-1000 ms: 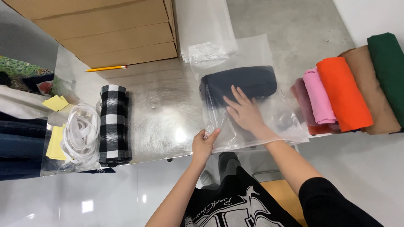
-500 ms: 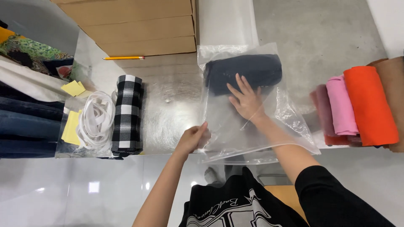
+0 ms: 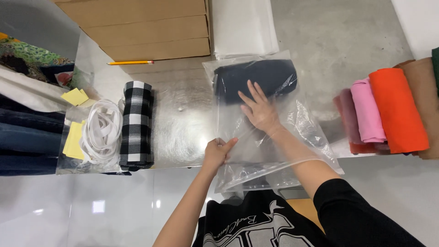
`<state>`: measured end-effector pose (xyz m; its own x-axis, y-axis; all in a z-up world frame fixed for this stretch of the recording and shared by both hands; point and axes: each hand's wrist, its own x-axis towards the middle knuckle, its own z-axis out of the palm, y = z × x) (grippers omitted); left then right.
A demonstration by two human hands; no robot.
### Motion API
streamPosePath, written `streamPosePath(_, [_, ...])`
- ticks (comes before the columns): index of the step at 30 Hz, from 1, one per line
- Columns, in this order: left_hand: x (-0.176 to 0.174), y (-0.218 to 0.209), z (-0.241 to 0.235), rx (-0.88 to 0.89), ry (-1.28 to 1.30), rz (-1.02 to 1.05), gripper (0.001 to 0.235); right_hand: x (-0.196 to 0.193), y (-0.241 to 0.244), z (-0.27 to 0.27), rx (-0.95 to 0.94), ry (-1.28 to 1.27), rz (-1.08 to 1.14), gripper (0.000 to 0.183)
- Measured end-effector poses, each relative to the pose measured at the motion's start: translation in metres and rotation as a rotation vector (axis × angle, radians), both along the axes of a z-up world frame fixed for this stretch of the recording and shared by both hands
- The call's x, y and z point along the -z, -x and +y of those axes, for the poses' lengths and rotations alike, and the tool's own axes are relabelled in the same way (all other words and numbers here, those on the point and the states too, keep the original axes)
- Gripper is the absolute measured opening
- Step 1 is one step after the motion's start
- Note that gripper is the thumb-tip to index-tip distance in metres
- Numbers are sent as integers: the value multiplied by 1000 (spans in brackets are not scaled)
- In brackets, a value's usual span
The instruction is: The person takes a checkered skirt and a pair of navy blue shorts from a clothing rack. They fold each item neatly on a metal table and then place the navy shorts into a clear plastic bag.
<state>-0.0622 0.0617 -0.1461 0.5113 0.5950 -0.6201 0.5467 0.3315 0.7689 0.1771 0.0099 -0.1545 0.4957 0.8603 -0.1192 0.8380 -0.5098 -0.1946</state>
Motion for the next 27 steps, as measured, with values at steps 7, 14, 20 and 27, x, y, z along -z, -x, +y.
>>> streamPosePath(7, [2,18,-4,-55,64,-25,57,8,-31,12,-182,-286,38,48])
streamPosePath(14, [-21,18,-9,-53,-36,14,56,15,-30,0,-90,-220,-22,45])
streamPosePath(20, [-43,24,-1,-81,-99,85,76,-1,27,-80,295,-290,-141,60])
streamPosePath(27, [49,17,8,-210,-39,-67,44,23,63,-196,396,-261,-109,71])
